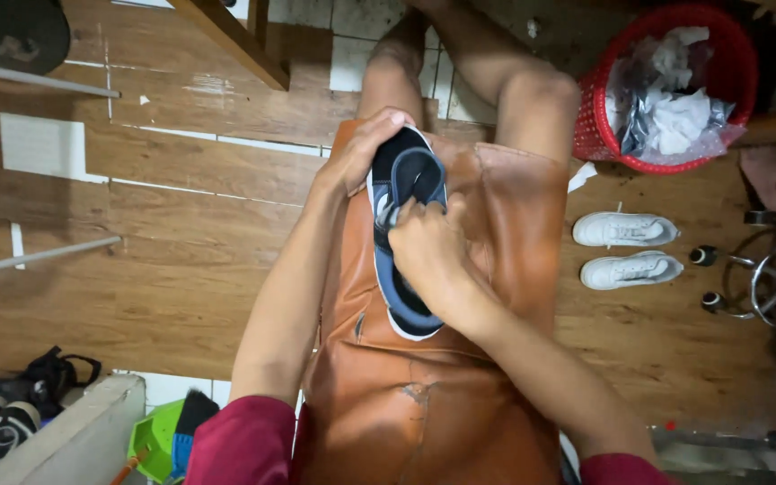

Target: Scrubbing the interior of a black slip-on shoe using a toothbrush and soapy water to clean the lining.

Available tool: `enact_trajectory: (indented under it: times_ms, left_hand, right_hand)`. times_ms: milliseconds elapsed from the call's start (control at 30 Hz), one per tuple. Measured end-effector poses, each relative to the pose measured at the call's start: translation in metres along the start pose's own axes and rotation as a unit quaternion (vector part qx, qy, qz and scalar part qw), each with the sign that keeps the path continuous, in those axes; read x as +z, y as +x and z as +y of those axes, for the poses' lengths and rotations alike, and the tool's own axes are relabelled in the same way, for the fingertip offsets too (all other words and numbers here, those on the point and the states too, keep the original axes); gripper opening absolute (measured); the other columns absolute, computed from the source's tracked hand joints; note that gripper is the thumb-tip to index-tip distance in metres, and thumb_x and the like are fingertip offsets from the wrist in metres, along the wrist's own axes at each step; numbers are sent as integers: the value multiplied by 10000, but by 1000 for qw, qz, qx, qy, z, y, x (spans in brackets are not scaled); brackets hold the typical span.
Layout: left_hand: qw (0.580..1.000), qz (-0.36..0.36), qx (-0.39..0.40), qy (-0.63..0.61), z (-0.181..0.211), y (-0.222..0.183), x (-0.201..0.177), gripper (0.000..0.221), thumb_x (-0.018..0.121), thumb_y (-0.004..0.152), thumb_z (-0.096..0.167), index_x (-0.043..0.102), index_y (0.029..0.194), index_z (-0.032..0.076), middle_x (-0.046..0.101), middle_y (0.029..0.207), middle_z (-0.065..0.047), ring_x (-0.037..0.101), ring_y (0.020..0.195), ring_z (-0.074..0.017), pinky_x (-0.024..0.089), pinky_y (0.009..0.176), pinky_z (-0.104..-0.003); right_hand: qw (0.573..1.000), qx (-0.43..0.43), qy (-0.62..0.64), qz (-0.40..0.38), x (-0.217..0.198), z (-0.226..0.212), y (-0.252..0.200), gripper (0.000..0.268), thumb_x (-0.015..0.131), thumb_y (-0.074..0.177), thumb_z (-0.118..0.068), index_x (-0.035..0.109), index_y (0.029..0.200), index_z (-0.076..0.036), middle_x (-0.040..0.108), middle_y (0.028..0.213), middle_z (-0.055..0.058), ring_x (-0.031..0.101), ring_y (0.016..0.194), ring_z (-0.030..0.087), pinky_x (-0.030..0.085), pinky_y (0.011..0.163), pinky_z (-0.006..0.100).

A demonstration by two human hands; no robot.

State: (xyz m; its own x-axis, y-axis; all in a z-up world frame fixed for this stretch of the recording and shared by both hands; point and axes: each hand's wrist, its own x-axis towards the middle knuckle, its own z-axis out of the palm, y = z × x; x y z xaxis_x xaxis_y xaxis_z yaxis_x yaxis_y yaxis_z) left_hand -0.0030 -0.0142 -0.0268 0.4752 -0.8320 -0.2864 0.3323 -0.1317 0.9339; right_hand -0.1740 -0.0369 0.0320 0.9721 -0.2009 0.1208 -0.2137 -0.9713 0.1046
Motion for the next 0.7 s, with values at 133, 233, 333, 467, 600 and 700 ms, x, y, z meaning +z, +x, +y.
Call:
enact_trajectory:
  times_ms: [133,233,333,467,600,700]
  left_hand:
    - [1000,15,-13,4,20,-9,-2,373,540,894,503,694,1050,201,567,1008,-171,557,941,-228,513,848,-319]
    - [993,-71,-12,-89,14,-6,-2,340,477,946,354,614,1006,48,651,997,-67,555,927,-130,434,866,-240]
    - [1000,20,-7,-18,-4,-1,7,388,628,849,533,704,1039,204,586,966,-159,549,883,-212,537,776,-341]
    - [999,37,-17,-7,11,-6,6,405,560,888,518,709,1039,173,613,1059,-183,541,996,-249,479,913,-366]
    - [996,49,-32,68,6,1,7,327,544,870,556,740,950,306,685,978,-100,609,917,-172,506,837,-297]
    - [998,39,-47,15,3,0,4,421,513,898,540,693,1050,191,627,1115,-179,555,1040,-250,475,938,-358]
  right_hand:
    - [991,-56,101,-66,-82,12,-29,225,547,703,-71,716,836,-5,560,582,74,534,534,249,326,616,536]
    - [982,-65,96,-151,-94,7,-39,241,548,733,-89,633,928,22,630,786,170,573,689,300,370,759,531]
    - [997,-12,-31,-64,-44,5,-13,302,530,752,-102,673,982,30,585,707,54,560,657,226,367,733,524]
    - [994,-27,43,-100,-70,12,-26,292,517,752,-74,651,978,53,600,658,109,588,620,283,349,742,564]
    - [967,-20,115,-226,-100,10,-23,205,514,754,-66,719,739,-78,665,602,55,625,575,249,294,835,664]
    - [993,7,90,-74,-38,14,0,133,521,727,-86,645,768,-60,592,594,74,593,558,274,303,741,591]
